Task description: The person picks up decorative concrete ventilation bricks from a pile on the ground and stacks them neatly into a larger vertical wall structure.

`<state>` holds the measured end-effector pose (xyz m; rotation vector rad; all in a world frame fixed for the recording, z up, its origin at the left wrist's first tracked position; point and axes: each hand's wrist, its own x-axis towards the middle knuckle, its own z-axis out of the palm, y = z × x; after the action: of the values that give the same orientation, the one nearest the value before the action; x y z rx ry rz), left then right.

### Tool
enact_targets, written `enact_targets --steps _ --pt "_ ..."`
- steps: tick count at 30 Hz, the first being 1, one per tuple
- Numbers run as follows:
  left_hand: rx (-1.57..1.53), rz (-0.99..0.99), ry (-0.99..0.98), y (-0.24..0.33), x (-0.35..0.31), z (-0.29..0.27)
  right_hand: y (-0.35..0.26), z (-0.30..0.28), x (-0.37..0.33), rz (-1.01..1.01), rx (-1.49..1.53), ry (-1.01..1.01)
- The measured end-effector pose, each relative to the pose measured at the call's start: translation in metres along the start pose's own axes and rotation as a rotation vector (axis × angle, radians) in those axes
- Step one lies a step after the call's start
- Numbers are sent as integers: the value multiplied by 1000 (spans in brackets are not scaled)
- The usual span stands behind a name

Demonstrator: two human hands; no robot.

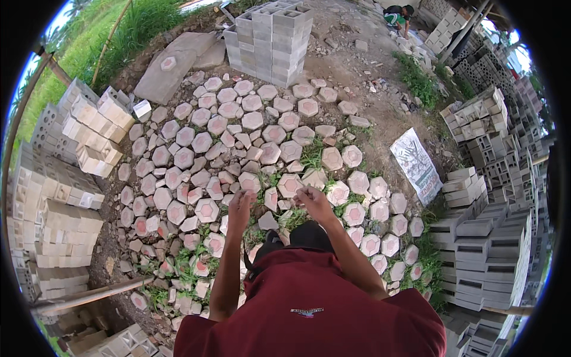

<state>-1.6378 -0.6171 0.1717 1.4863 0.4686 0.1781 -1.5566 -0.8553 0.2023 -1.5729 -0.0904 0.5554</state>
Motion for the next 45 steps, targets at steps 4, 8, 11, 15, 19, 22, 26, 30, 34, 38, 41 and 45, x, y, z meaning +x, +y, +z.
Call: enact_targets --steps 4,8,11,15,19,22,26,30,34,38,41,45 --pt "4 55 -89 24 90 -1 -30 -9 55 0 86 90" --pt "-93 -28 -28 35 159 17 -39 -28 118 40 78 102" --pt "-146 -89 33 34 202 36 -56 -42 182 31 63 110" --pt "-172 -165 84 44 263 66 -75 -73 296 -55 -194 45" --pt "-149 -126 81 72 335 67 -119 -62 399 -90 42 -76" --pt "-88 -25 157 103 396 70 -134 -62 473 -82 -322 -120" --pt "-220 -32 252 137 446 58 -165 -30 533 -96 -284 -293" --pt "-225 -88 382 122 478 33 -160 8 580 -86 -247 -391" --pt "-251 -180 458 107 519 9 -166 47 620 95 -114 -479" --pt "-288 -210 427 99 593 -27 -160 90 691 148 -146 -455" --pt "-259 -207 359 95 680 -78 -170 137 769 150 -114 -428" --pt "-165 -185 254 120 816 -169 -185 209 886 11 -215 -308"
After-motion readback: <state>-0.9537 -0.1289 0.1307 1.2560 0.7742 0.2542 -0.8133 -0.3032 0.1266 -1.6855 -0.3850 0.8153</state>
